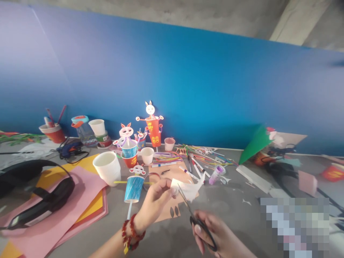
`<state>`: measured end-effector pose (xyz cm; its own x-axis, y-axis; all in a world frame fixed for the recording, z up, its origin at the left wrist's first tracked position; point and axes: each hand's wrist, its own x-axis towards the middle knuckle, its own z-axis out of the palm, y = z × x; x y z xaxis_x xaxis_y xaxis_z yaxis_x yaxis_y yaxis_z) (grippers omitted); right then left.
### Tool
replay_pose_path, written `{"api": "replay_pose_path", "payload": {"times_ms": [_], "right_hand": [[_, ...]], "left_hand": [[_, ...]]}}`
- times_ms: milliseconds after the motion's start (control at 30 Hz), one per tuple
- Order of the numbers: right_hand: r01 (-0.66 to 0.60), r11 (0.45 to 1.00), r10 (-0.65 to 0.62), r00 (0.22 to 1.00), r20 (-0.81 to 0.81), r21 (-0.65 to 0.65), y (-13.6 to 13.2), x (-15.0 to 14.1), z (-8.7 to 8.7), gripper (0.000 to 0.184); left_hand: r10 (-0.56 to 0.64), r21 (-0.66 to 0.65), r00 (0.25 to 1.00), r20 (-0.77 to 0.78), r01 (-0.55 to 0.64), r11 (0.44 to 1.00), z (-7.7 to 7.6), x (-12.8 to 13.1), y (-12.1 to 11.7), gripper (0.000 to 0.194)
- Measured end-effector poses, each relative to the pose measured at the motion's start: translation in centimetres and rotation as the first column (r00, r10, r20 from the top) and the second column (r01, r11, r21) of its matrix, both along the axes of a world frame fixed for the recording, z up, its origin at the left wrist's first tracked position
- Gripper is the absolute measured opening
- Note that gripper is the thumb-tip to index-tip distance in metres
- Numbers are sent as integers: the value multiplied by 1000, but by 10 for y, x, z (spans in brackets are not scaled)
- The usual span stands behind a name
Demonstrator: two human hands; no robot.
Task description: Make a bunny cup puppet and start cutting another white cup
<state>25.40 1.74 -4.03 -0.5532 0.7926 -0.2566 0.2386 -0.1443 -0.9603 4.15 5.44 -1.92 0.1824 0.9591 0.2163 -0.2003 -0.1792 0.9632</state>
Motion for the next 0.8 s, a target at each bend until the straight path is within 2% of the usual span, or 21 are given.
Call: {"api": "replay_pose_path", "payload": {"times_ms": [167,300,800], "right_hand": [[44,999,-42,998,-45,33,3,-5,14,67],[46,999,-44,997,-65,27,5,-8,18,67],[136,990,-135,989,-68,18,7,-12,9,67]], "left_hand": [[-91,-49,996,22,92,995,-1,3,-3,27],[-144,-95,987,73,151,984,-2,4,-4,27],[-116,-92,989,87,124,988,-1,7,-4,26]]}}
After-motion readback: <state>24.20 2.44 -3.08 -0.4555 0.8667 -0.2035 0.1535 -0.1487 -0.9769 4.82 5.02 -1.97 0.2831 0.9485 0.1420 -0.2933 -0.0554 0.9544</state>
